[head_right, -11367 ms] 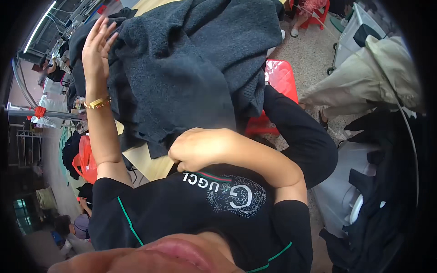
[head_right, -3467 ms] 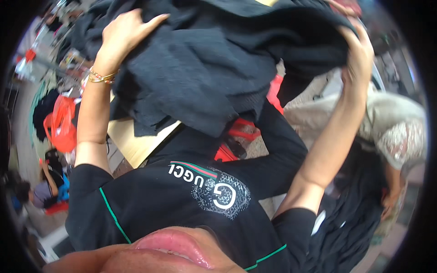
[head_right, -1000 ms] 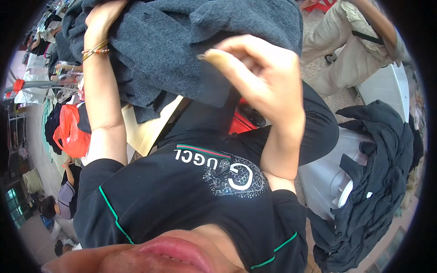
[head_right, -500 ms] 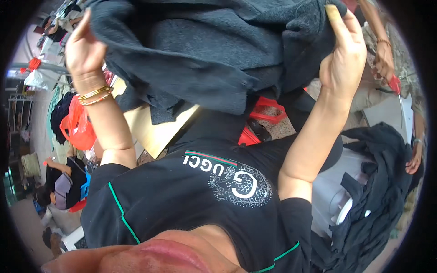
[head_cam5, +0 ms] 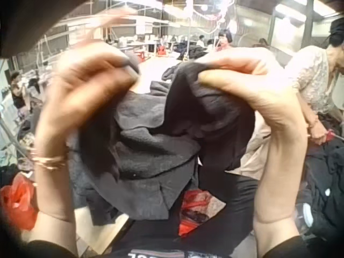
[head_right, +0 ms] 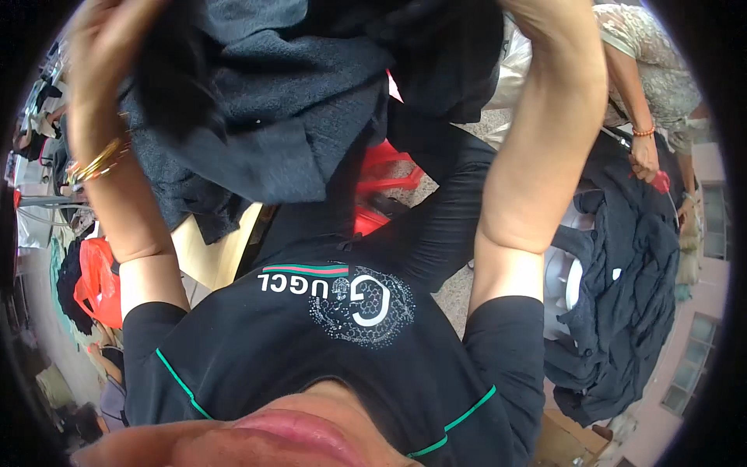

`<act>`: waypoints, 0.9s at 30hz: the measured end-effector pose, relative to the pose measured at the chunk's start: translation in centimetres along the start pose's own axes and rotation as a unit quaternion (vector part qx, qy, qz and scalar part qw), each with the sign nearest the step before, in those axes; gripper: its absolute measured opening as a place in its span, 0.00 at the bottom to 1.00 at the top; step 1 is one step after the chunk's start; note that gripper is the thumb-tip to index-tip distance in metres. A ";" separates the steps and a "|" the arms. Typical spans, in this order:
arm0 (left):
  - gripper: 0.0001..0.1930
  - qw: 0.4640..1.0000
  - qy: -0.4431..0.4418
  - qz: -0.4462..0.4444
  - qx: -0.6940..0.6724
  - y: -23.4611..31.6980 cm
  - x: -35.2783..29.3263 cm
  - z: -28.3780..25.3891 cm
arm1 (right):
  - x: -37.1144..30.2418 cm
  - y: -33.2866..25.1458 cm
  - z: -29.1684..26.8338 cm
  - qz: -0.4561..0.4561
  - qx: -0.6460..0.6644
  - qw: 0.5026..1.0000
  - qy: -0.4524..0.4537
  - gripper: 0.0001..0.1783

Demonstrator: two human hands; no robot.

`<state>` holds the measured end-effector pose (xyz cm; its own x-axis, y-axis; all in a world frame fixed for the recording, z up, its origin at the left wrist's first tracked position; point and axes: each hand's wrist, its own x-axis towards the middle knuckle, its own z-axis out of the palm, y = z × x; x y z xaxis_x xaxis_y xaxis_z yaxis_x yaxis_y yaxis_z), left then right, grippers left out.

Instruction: Inspecting dark-colored knitted garments for loose threads or defects in a factory workshop.

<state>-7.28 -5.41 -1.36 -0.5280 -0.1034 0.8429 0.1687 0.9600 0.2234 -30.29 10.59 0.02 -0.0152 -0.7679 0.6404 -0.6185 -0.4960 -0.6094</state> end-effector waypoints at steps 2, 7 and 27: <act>0.07 0.974 -0.154 -0.062 -0.152 0.4 -0.7 3.7 | 0.4 -0.2 1.2 -0.005 0.070 0.995 -0.064 0.14; 0.05 0.890 -0.137 -0.256 -0.353 -2.5 -3.5 7.4 | -2.5 2.1 2.0 0.069 0.086 0.994 0.016 0.14; 0.11 0.917 0.018 -0.224 -0.330 -6.4 -5.7 7.1 | -13.3 9.9 2.0 0.210 0.092 0.945 0.235 0.12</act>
<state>-11.31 -9.16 -11.06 -0.6408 -0.4694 0.6075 0.4146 0.4544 0.7884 -34.62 15.07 -15.53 -0.6028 -0.6692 0.4346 -0.3336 -0.2834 -0.8991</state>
